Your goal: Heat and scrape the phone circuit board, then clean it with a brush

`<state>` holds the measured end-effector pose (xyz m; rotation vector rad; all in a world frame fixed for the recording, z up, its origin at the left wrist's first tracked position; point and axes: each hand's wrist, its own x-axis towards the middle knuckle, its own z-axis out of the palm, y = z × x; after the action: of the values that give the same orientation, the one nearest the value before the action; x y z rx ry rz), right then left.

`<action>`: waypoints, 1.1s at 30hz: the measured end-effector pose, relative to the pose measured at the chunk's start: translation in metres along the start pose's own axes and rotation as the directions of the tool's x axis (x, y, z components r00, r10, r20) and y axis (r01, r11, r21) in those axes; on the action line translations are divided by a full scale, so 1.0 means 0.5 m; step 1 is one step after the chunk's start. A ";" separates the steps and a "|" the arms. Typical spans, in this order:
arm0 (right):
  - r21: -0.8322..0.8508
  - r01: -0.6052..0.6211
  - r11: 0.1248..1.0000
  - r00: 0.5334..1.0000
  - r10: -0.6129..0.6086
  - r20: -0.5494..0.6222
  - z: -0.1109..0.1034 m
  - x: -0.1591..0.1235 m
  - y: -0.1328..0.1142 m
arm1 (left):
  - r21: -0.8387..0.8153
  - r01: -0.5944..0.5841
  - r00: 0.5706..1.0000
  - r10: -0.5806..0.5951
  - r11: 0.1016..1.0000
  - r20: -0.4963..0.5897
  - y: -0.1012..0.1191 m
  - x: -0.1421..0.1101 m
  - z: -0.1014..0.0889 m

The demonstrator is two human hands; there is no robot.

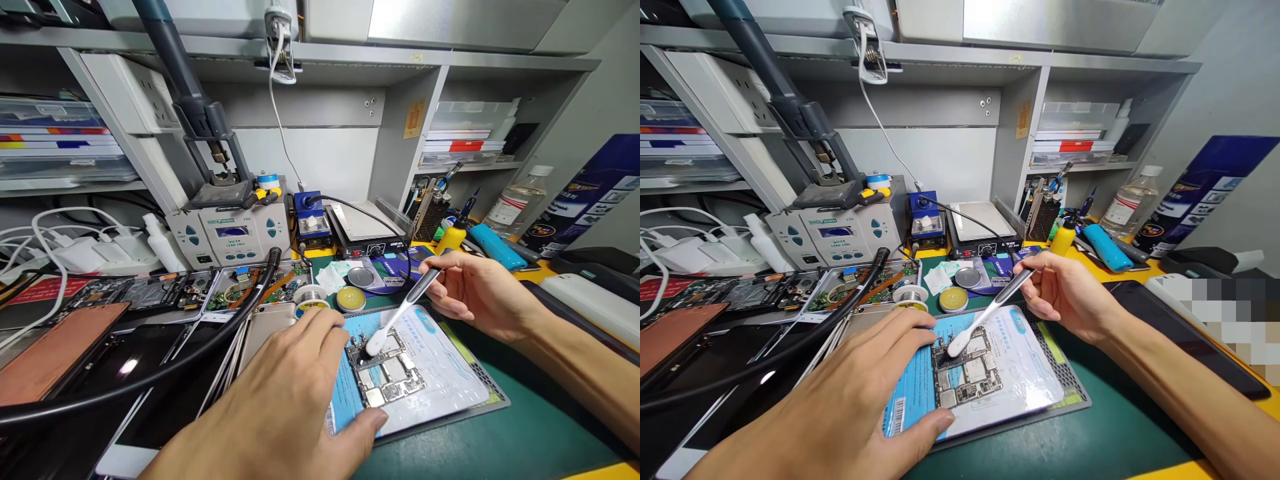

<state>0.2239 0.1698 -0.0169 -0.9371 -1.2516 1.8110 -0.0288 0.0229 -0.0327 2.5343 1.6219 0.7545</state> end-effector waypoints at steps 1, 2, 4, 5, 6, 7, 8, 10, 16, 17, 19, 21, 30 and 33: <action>-0.001 -0.002 1.000 1.000 0.002 0.005 0.001 -0.001 0.000 | -0.004 -0.005 1.000 0.005 1.000 -0.002 0.000 0.000 0.000; -0.002 -0.004 1.000 1.000 0.004 0.009 0.002 -0.001 -0.001 | -0.010 -0.009 1.000 0.009 1.000 -0.002 0.000 0.001 0.000; -0.002 0.000 1.000 1.000 0.000 0.011 0.002 -0.001 -0.002 | -0.020 -0.015 1.000 0.015 1.000 -0.001 0.001 0.000 0.000; -0.001 0.006 1.000 1.000 -0.006 0.008 0.001 0.000 -0.002 | -0.021 -0.017 1.000 0.017 1.000 -0.001 0.001 0.000 0.000; 0.001 0.012 1.000 1.000 -0.012 0.004 -0.001 0.001 -0.002 | -0.020 -0.021 1.000 0.021 1.000 -0.001 0.000 0.000 -0.001; 0.003 0.017 1.000 1.000 -0.017 0.001 -0.002 0.002 -0.002 | -0.018 -0.023 1.000 0.023 1.000 -0.002 0.000 -0.001 -0.001; 0.004 0.020 1.000 1.000 -0.020 0.001 -0.002 0.004 -0.001 | -0.018 -0.025 1.000 0.024 1.000 -0.003 -0.001 -0.001 -0.002; 0.004 0.019 1.000 1.000 -0.019 0.009 -0.003 0.006 0.002 | -0.026 -0.020 1.000 0.020 0.999 0.010 -0.002 -0.001 -0.003; 0.011 0.020 1.000 1.000 -0.020 0.014 -0.005 0.006 0.004 | -0.047 -0.010 1.000 0.011 0.999 0.014 -0.002 0.000 -0.003; 0.014 0.023 1.000 1.000 -0.023 0.012 -0.005 0.005 0.004 | -0.048 -0.012 1.000 0.013 0.999 0.015 -0.001 0.000 -0.003; 0.014 0.020 1.000 1.000 -0.020 0.013 -0.004 0.005 0.004 | -0.044 -0.016 1.000 0.016 0.999 0.014 0.000 -0.001 -0.004; 0.010 0.013 1.000 1.000 -0.013 0.019 -0.004 0.006 0.004 | -0.037 -0.020 1.000 0.021 0.999 0.015 0.001 -0.001 -0.006; -0.003 0.024 1.000 1.000 -0.024 0.006 -0.005 0.007 0.004 | -0.031 -0.024 1.000 0.024 0.999 0.011 -0.001 -0.004 -0.003; -0.007 0.023 1.000 1.000 -0.023 0.014 0.001 0.005 0.006 | -0.031 -0.029 1.000 0.030 0.999 0.005 0.001 -0.002 -0.002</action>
<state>0.2217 0.1710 -0.0199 -0.9124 -1.2730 1.7993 -0.0292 0.0214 -0.0321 2.5423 1.5621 0.7675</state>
